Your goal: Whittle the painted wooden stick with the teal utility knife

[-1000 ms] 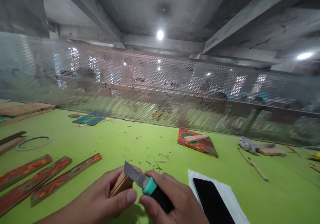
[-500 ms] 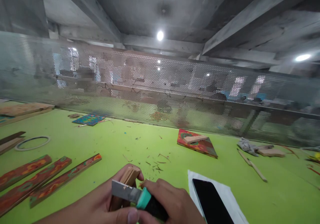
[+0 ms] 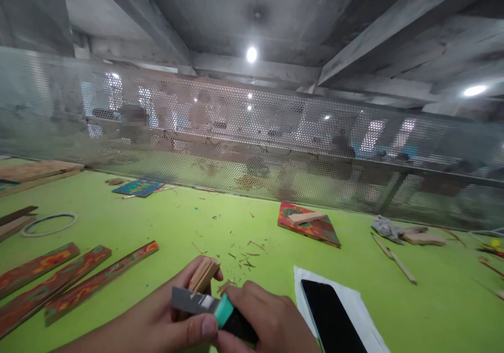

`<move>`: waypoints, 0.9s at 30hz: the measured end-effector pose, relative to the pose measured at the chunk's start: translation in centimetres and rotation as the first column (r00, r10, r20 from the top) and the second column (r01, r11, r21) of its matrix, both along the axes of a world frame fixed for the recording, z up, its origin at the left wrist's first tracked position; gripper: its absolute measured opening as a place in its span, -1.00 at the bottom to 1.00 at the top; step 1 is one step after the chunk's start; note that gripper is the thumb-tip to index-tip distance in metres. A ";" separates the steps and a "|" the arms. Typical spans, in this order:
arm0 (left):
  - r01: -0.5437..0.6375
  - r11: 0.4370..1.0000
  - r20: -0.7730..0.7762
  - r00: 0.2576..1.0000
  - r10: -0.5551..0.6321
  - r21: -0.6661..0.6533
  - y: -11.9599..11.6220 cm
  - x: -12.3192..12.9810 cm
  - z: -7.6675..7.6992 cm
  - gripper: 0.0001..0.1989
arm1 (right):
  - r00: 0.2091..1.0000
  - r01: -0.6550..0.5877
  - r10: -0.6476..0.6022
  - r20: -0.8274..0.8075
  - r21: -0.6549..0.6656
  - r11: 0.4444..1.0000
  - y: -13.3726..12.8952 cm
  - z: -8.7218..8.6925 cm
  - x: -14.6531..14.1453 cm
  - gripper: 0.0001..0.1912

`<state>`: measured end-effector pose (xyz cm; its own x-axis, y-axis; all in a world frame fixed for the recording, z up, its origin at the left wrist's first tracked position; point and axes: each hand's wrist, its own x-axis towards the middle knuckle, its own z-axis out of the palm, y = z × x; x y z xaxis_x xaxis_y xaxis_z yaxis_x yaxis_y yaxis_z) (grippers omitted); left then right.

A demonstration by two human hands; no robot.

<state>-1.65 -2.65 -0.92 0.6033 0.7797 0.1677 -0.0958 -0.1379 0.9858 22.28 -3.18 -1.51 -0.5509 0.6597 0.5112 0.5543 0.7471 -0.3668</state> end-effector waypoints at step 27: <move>-0.152 0.946 -0.055 0.988 0.143 -0.287 0.4 1.3 0.6 -0.48 | 0.897 0.395 -0.416 -0.149 -0.156 0.906 0.9 2.4 1.2 -0.61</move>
<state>-0.35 -2.22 -0.33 0.4793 0.8723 -0.0969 -0.0628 0.1442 0.9876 23.48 -2.27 0.87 -0.1318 0.8682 0.4784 0.7190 0.4160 -0.5568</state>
